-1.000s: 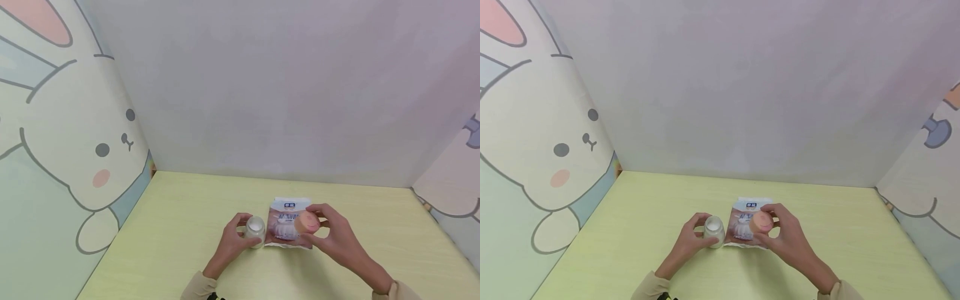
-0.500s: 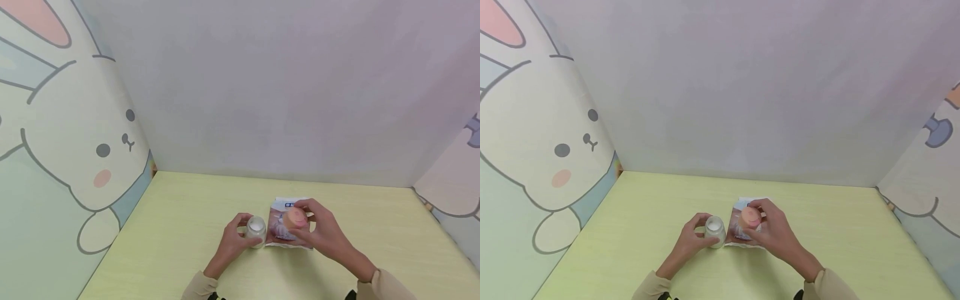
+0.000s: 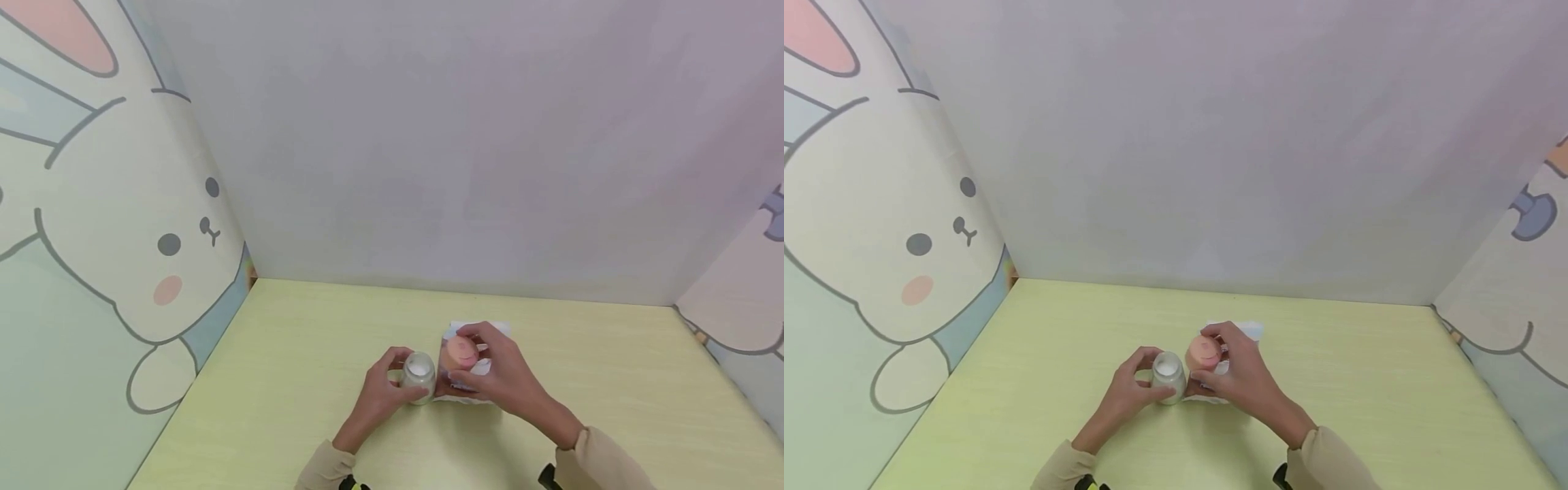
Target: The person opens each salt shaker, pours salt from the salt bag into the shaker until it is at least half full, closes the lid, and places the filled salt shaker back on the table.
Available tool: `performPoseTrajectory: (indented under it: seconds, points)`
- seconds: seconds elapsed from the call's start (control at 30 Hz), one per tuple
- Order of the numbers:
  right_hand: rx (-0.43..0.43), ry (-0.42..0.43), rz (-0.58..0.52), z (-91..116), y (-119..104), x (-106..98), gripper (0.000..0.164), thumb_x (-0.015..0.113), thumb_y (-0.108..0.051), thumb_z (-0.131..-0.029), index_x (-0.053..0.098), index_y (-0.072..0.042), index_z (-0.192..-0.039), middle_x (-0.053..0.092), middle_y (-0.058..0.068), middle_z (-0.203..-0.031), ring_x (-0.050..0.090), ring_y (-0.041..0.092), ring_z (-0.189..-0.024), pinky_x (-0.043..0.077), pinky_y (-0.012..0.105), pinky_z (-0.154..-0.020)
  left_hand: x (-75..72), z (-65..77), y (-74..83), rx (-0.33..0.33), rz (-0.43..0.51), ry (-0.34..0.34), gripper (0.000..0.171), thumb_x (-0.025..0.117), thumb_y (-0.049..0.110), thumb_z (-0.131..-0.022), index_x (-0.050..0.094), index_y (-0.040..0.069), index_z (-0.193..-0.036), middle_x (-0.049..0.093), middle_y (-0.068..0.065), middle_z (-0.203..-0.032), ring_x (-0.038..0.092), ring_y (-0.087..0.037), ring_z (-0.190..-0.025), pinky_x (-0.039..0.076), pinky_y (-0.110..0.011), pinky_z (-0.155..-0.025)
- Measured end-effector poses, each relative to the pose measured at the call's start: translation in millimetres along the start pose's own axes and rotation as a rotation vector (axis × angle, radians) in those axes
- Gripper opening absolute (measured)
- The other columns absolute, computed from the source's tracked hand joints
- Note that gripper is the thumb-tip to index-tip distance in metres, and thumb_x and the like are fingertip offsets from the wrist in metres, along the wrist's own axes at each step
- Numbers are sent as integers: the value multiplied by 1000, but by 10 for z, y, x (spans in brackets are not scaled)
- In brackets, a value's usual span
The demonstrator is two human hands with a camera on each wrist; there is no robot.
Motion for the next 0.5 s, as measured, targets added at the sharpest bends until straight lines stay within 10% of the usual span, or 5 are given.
performPoseTrajectory:
  seconds: [0.5]
  points:
    - [15,-26,2,-138,27,245,55,81,-16,-60,52,-11,-106,55,-6,-98,56,11,-84,52,24,-66,-41,48,238,-2,-4,-27,49,75,11,-68,50,5,-110,55,-11,-106,51,-28,-98,51,-38,-72]
Point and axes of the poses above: each hand's wrist, its own z-axis away from the middle knuckle, its own x-axis out of the palm, y = z × x, the point moved 6 cm from there along -z, towards the middle knuckle
